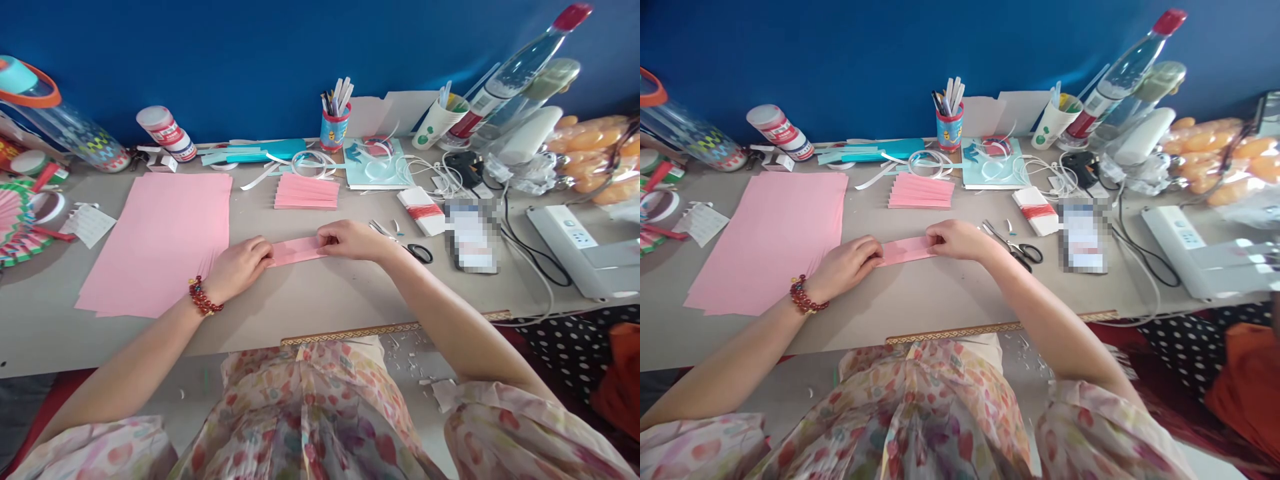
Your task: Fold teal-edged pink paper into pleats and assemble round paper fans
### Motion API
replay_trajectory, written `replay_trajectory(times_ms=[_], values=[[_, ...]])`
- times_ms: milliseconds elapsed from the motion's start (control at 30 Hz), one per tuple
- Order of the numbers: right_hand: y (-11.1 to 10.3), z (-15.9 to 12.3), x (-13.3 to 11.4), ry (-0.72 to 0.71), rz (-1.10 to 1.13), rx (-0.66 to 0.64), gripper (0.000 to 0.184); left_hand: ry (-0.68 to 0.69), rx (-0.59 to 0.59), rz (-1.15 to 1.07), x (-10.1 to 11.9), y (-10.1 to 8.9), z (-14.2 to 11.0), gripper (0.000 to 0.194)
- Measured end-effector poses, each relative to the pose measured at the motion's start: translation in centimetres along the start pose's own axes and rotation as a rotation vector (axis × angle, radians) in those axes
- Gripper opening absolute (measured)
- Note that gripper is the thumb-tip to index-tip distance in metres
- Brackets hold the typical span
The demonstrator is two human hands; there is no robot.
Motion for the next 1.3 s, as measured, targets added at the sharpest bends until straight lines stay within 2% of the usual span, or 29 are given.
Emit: replay_trajectory(times_ms=[267,500,700,833,1067,1200,1300], values=[[0.3,-0.2,-0.1,0.026,-0.002,0.067,0.007,0.002,0.006,0.002,0.1,-0.1,0.0,0.018],[0.4,-0.2,-0.1,0.016,-0.010,0.066,0.008,-0.001,-0.002,-0.014,0.1,-0.1,0.0,0.017],[0.1,-0.2,0.6,-0.084,-0.041,0.113,0.011,-0.005,-0.006,-0.006,0.2,-0.3,0.0,0.016],[0.7,-0.7,0.9,-0.133,-0.093,0.118,0.010,-0.007,-0.006,0.003,0.3,-0.3,0.0,0.016],[3.0,-2.3,1.7,-0.241,-0.214,0.355,0.017,0.042,0.045,0.126,0.5,0.0,-0.2,0.017],[3.2,-2.5,2.0,-0.323,-0.106,0.333,0.019,0.066,0.028,0.260,0.8,0.2,-0.3,0.023],[3.0,-2.6,2.0,-0.334,-0.105,0.340,0.021,0.081,0.015,0.332,0.9,0.5,-0.4,0.026]])
Point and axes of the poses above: each hand's wrist, its own z-axis towards the middle knuckle, its own y-axis out of the palm, x = y × z, the point moved 3 cm from there along z, towards the middle knuckle, and after that the axes turned 11 degrees about z, right-handed, at the moved point
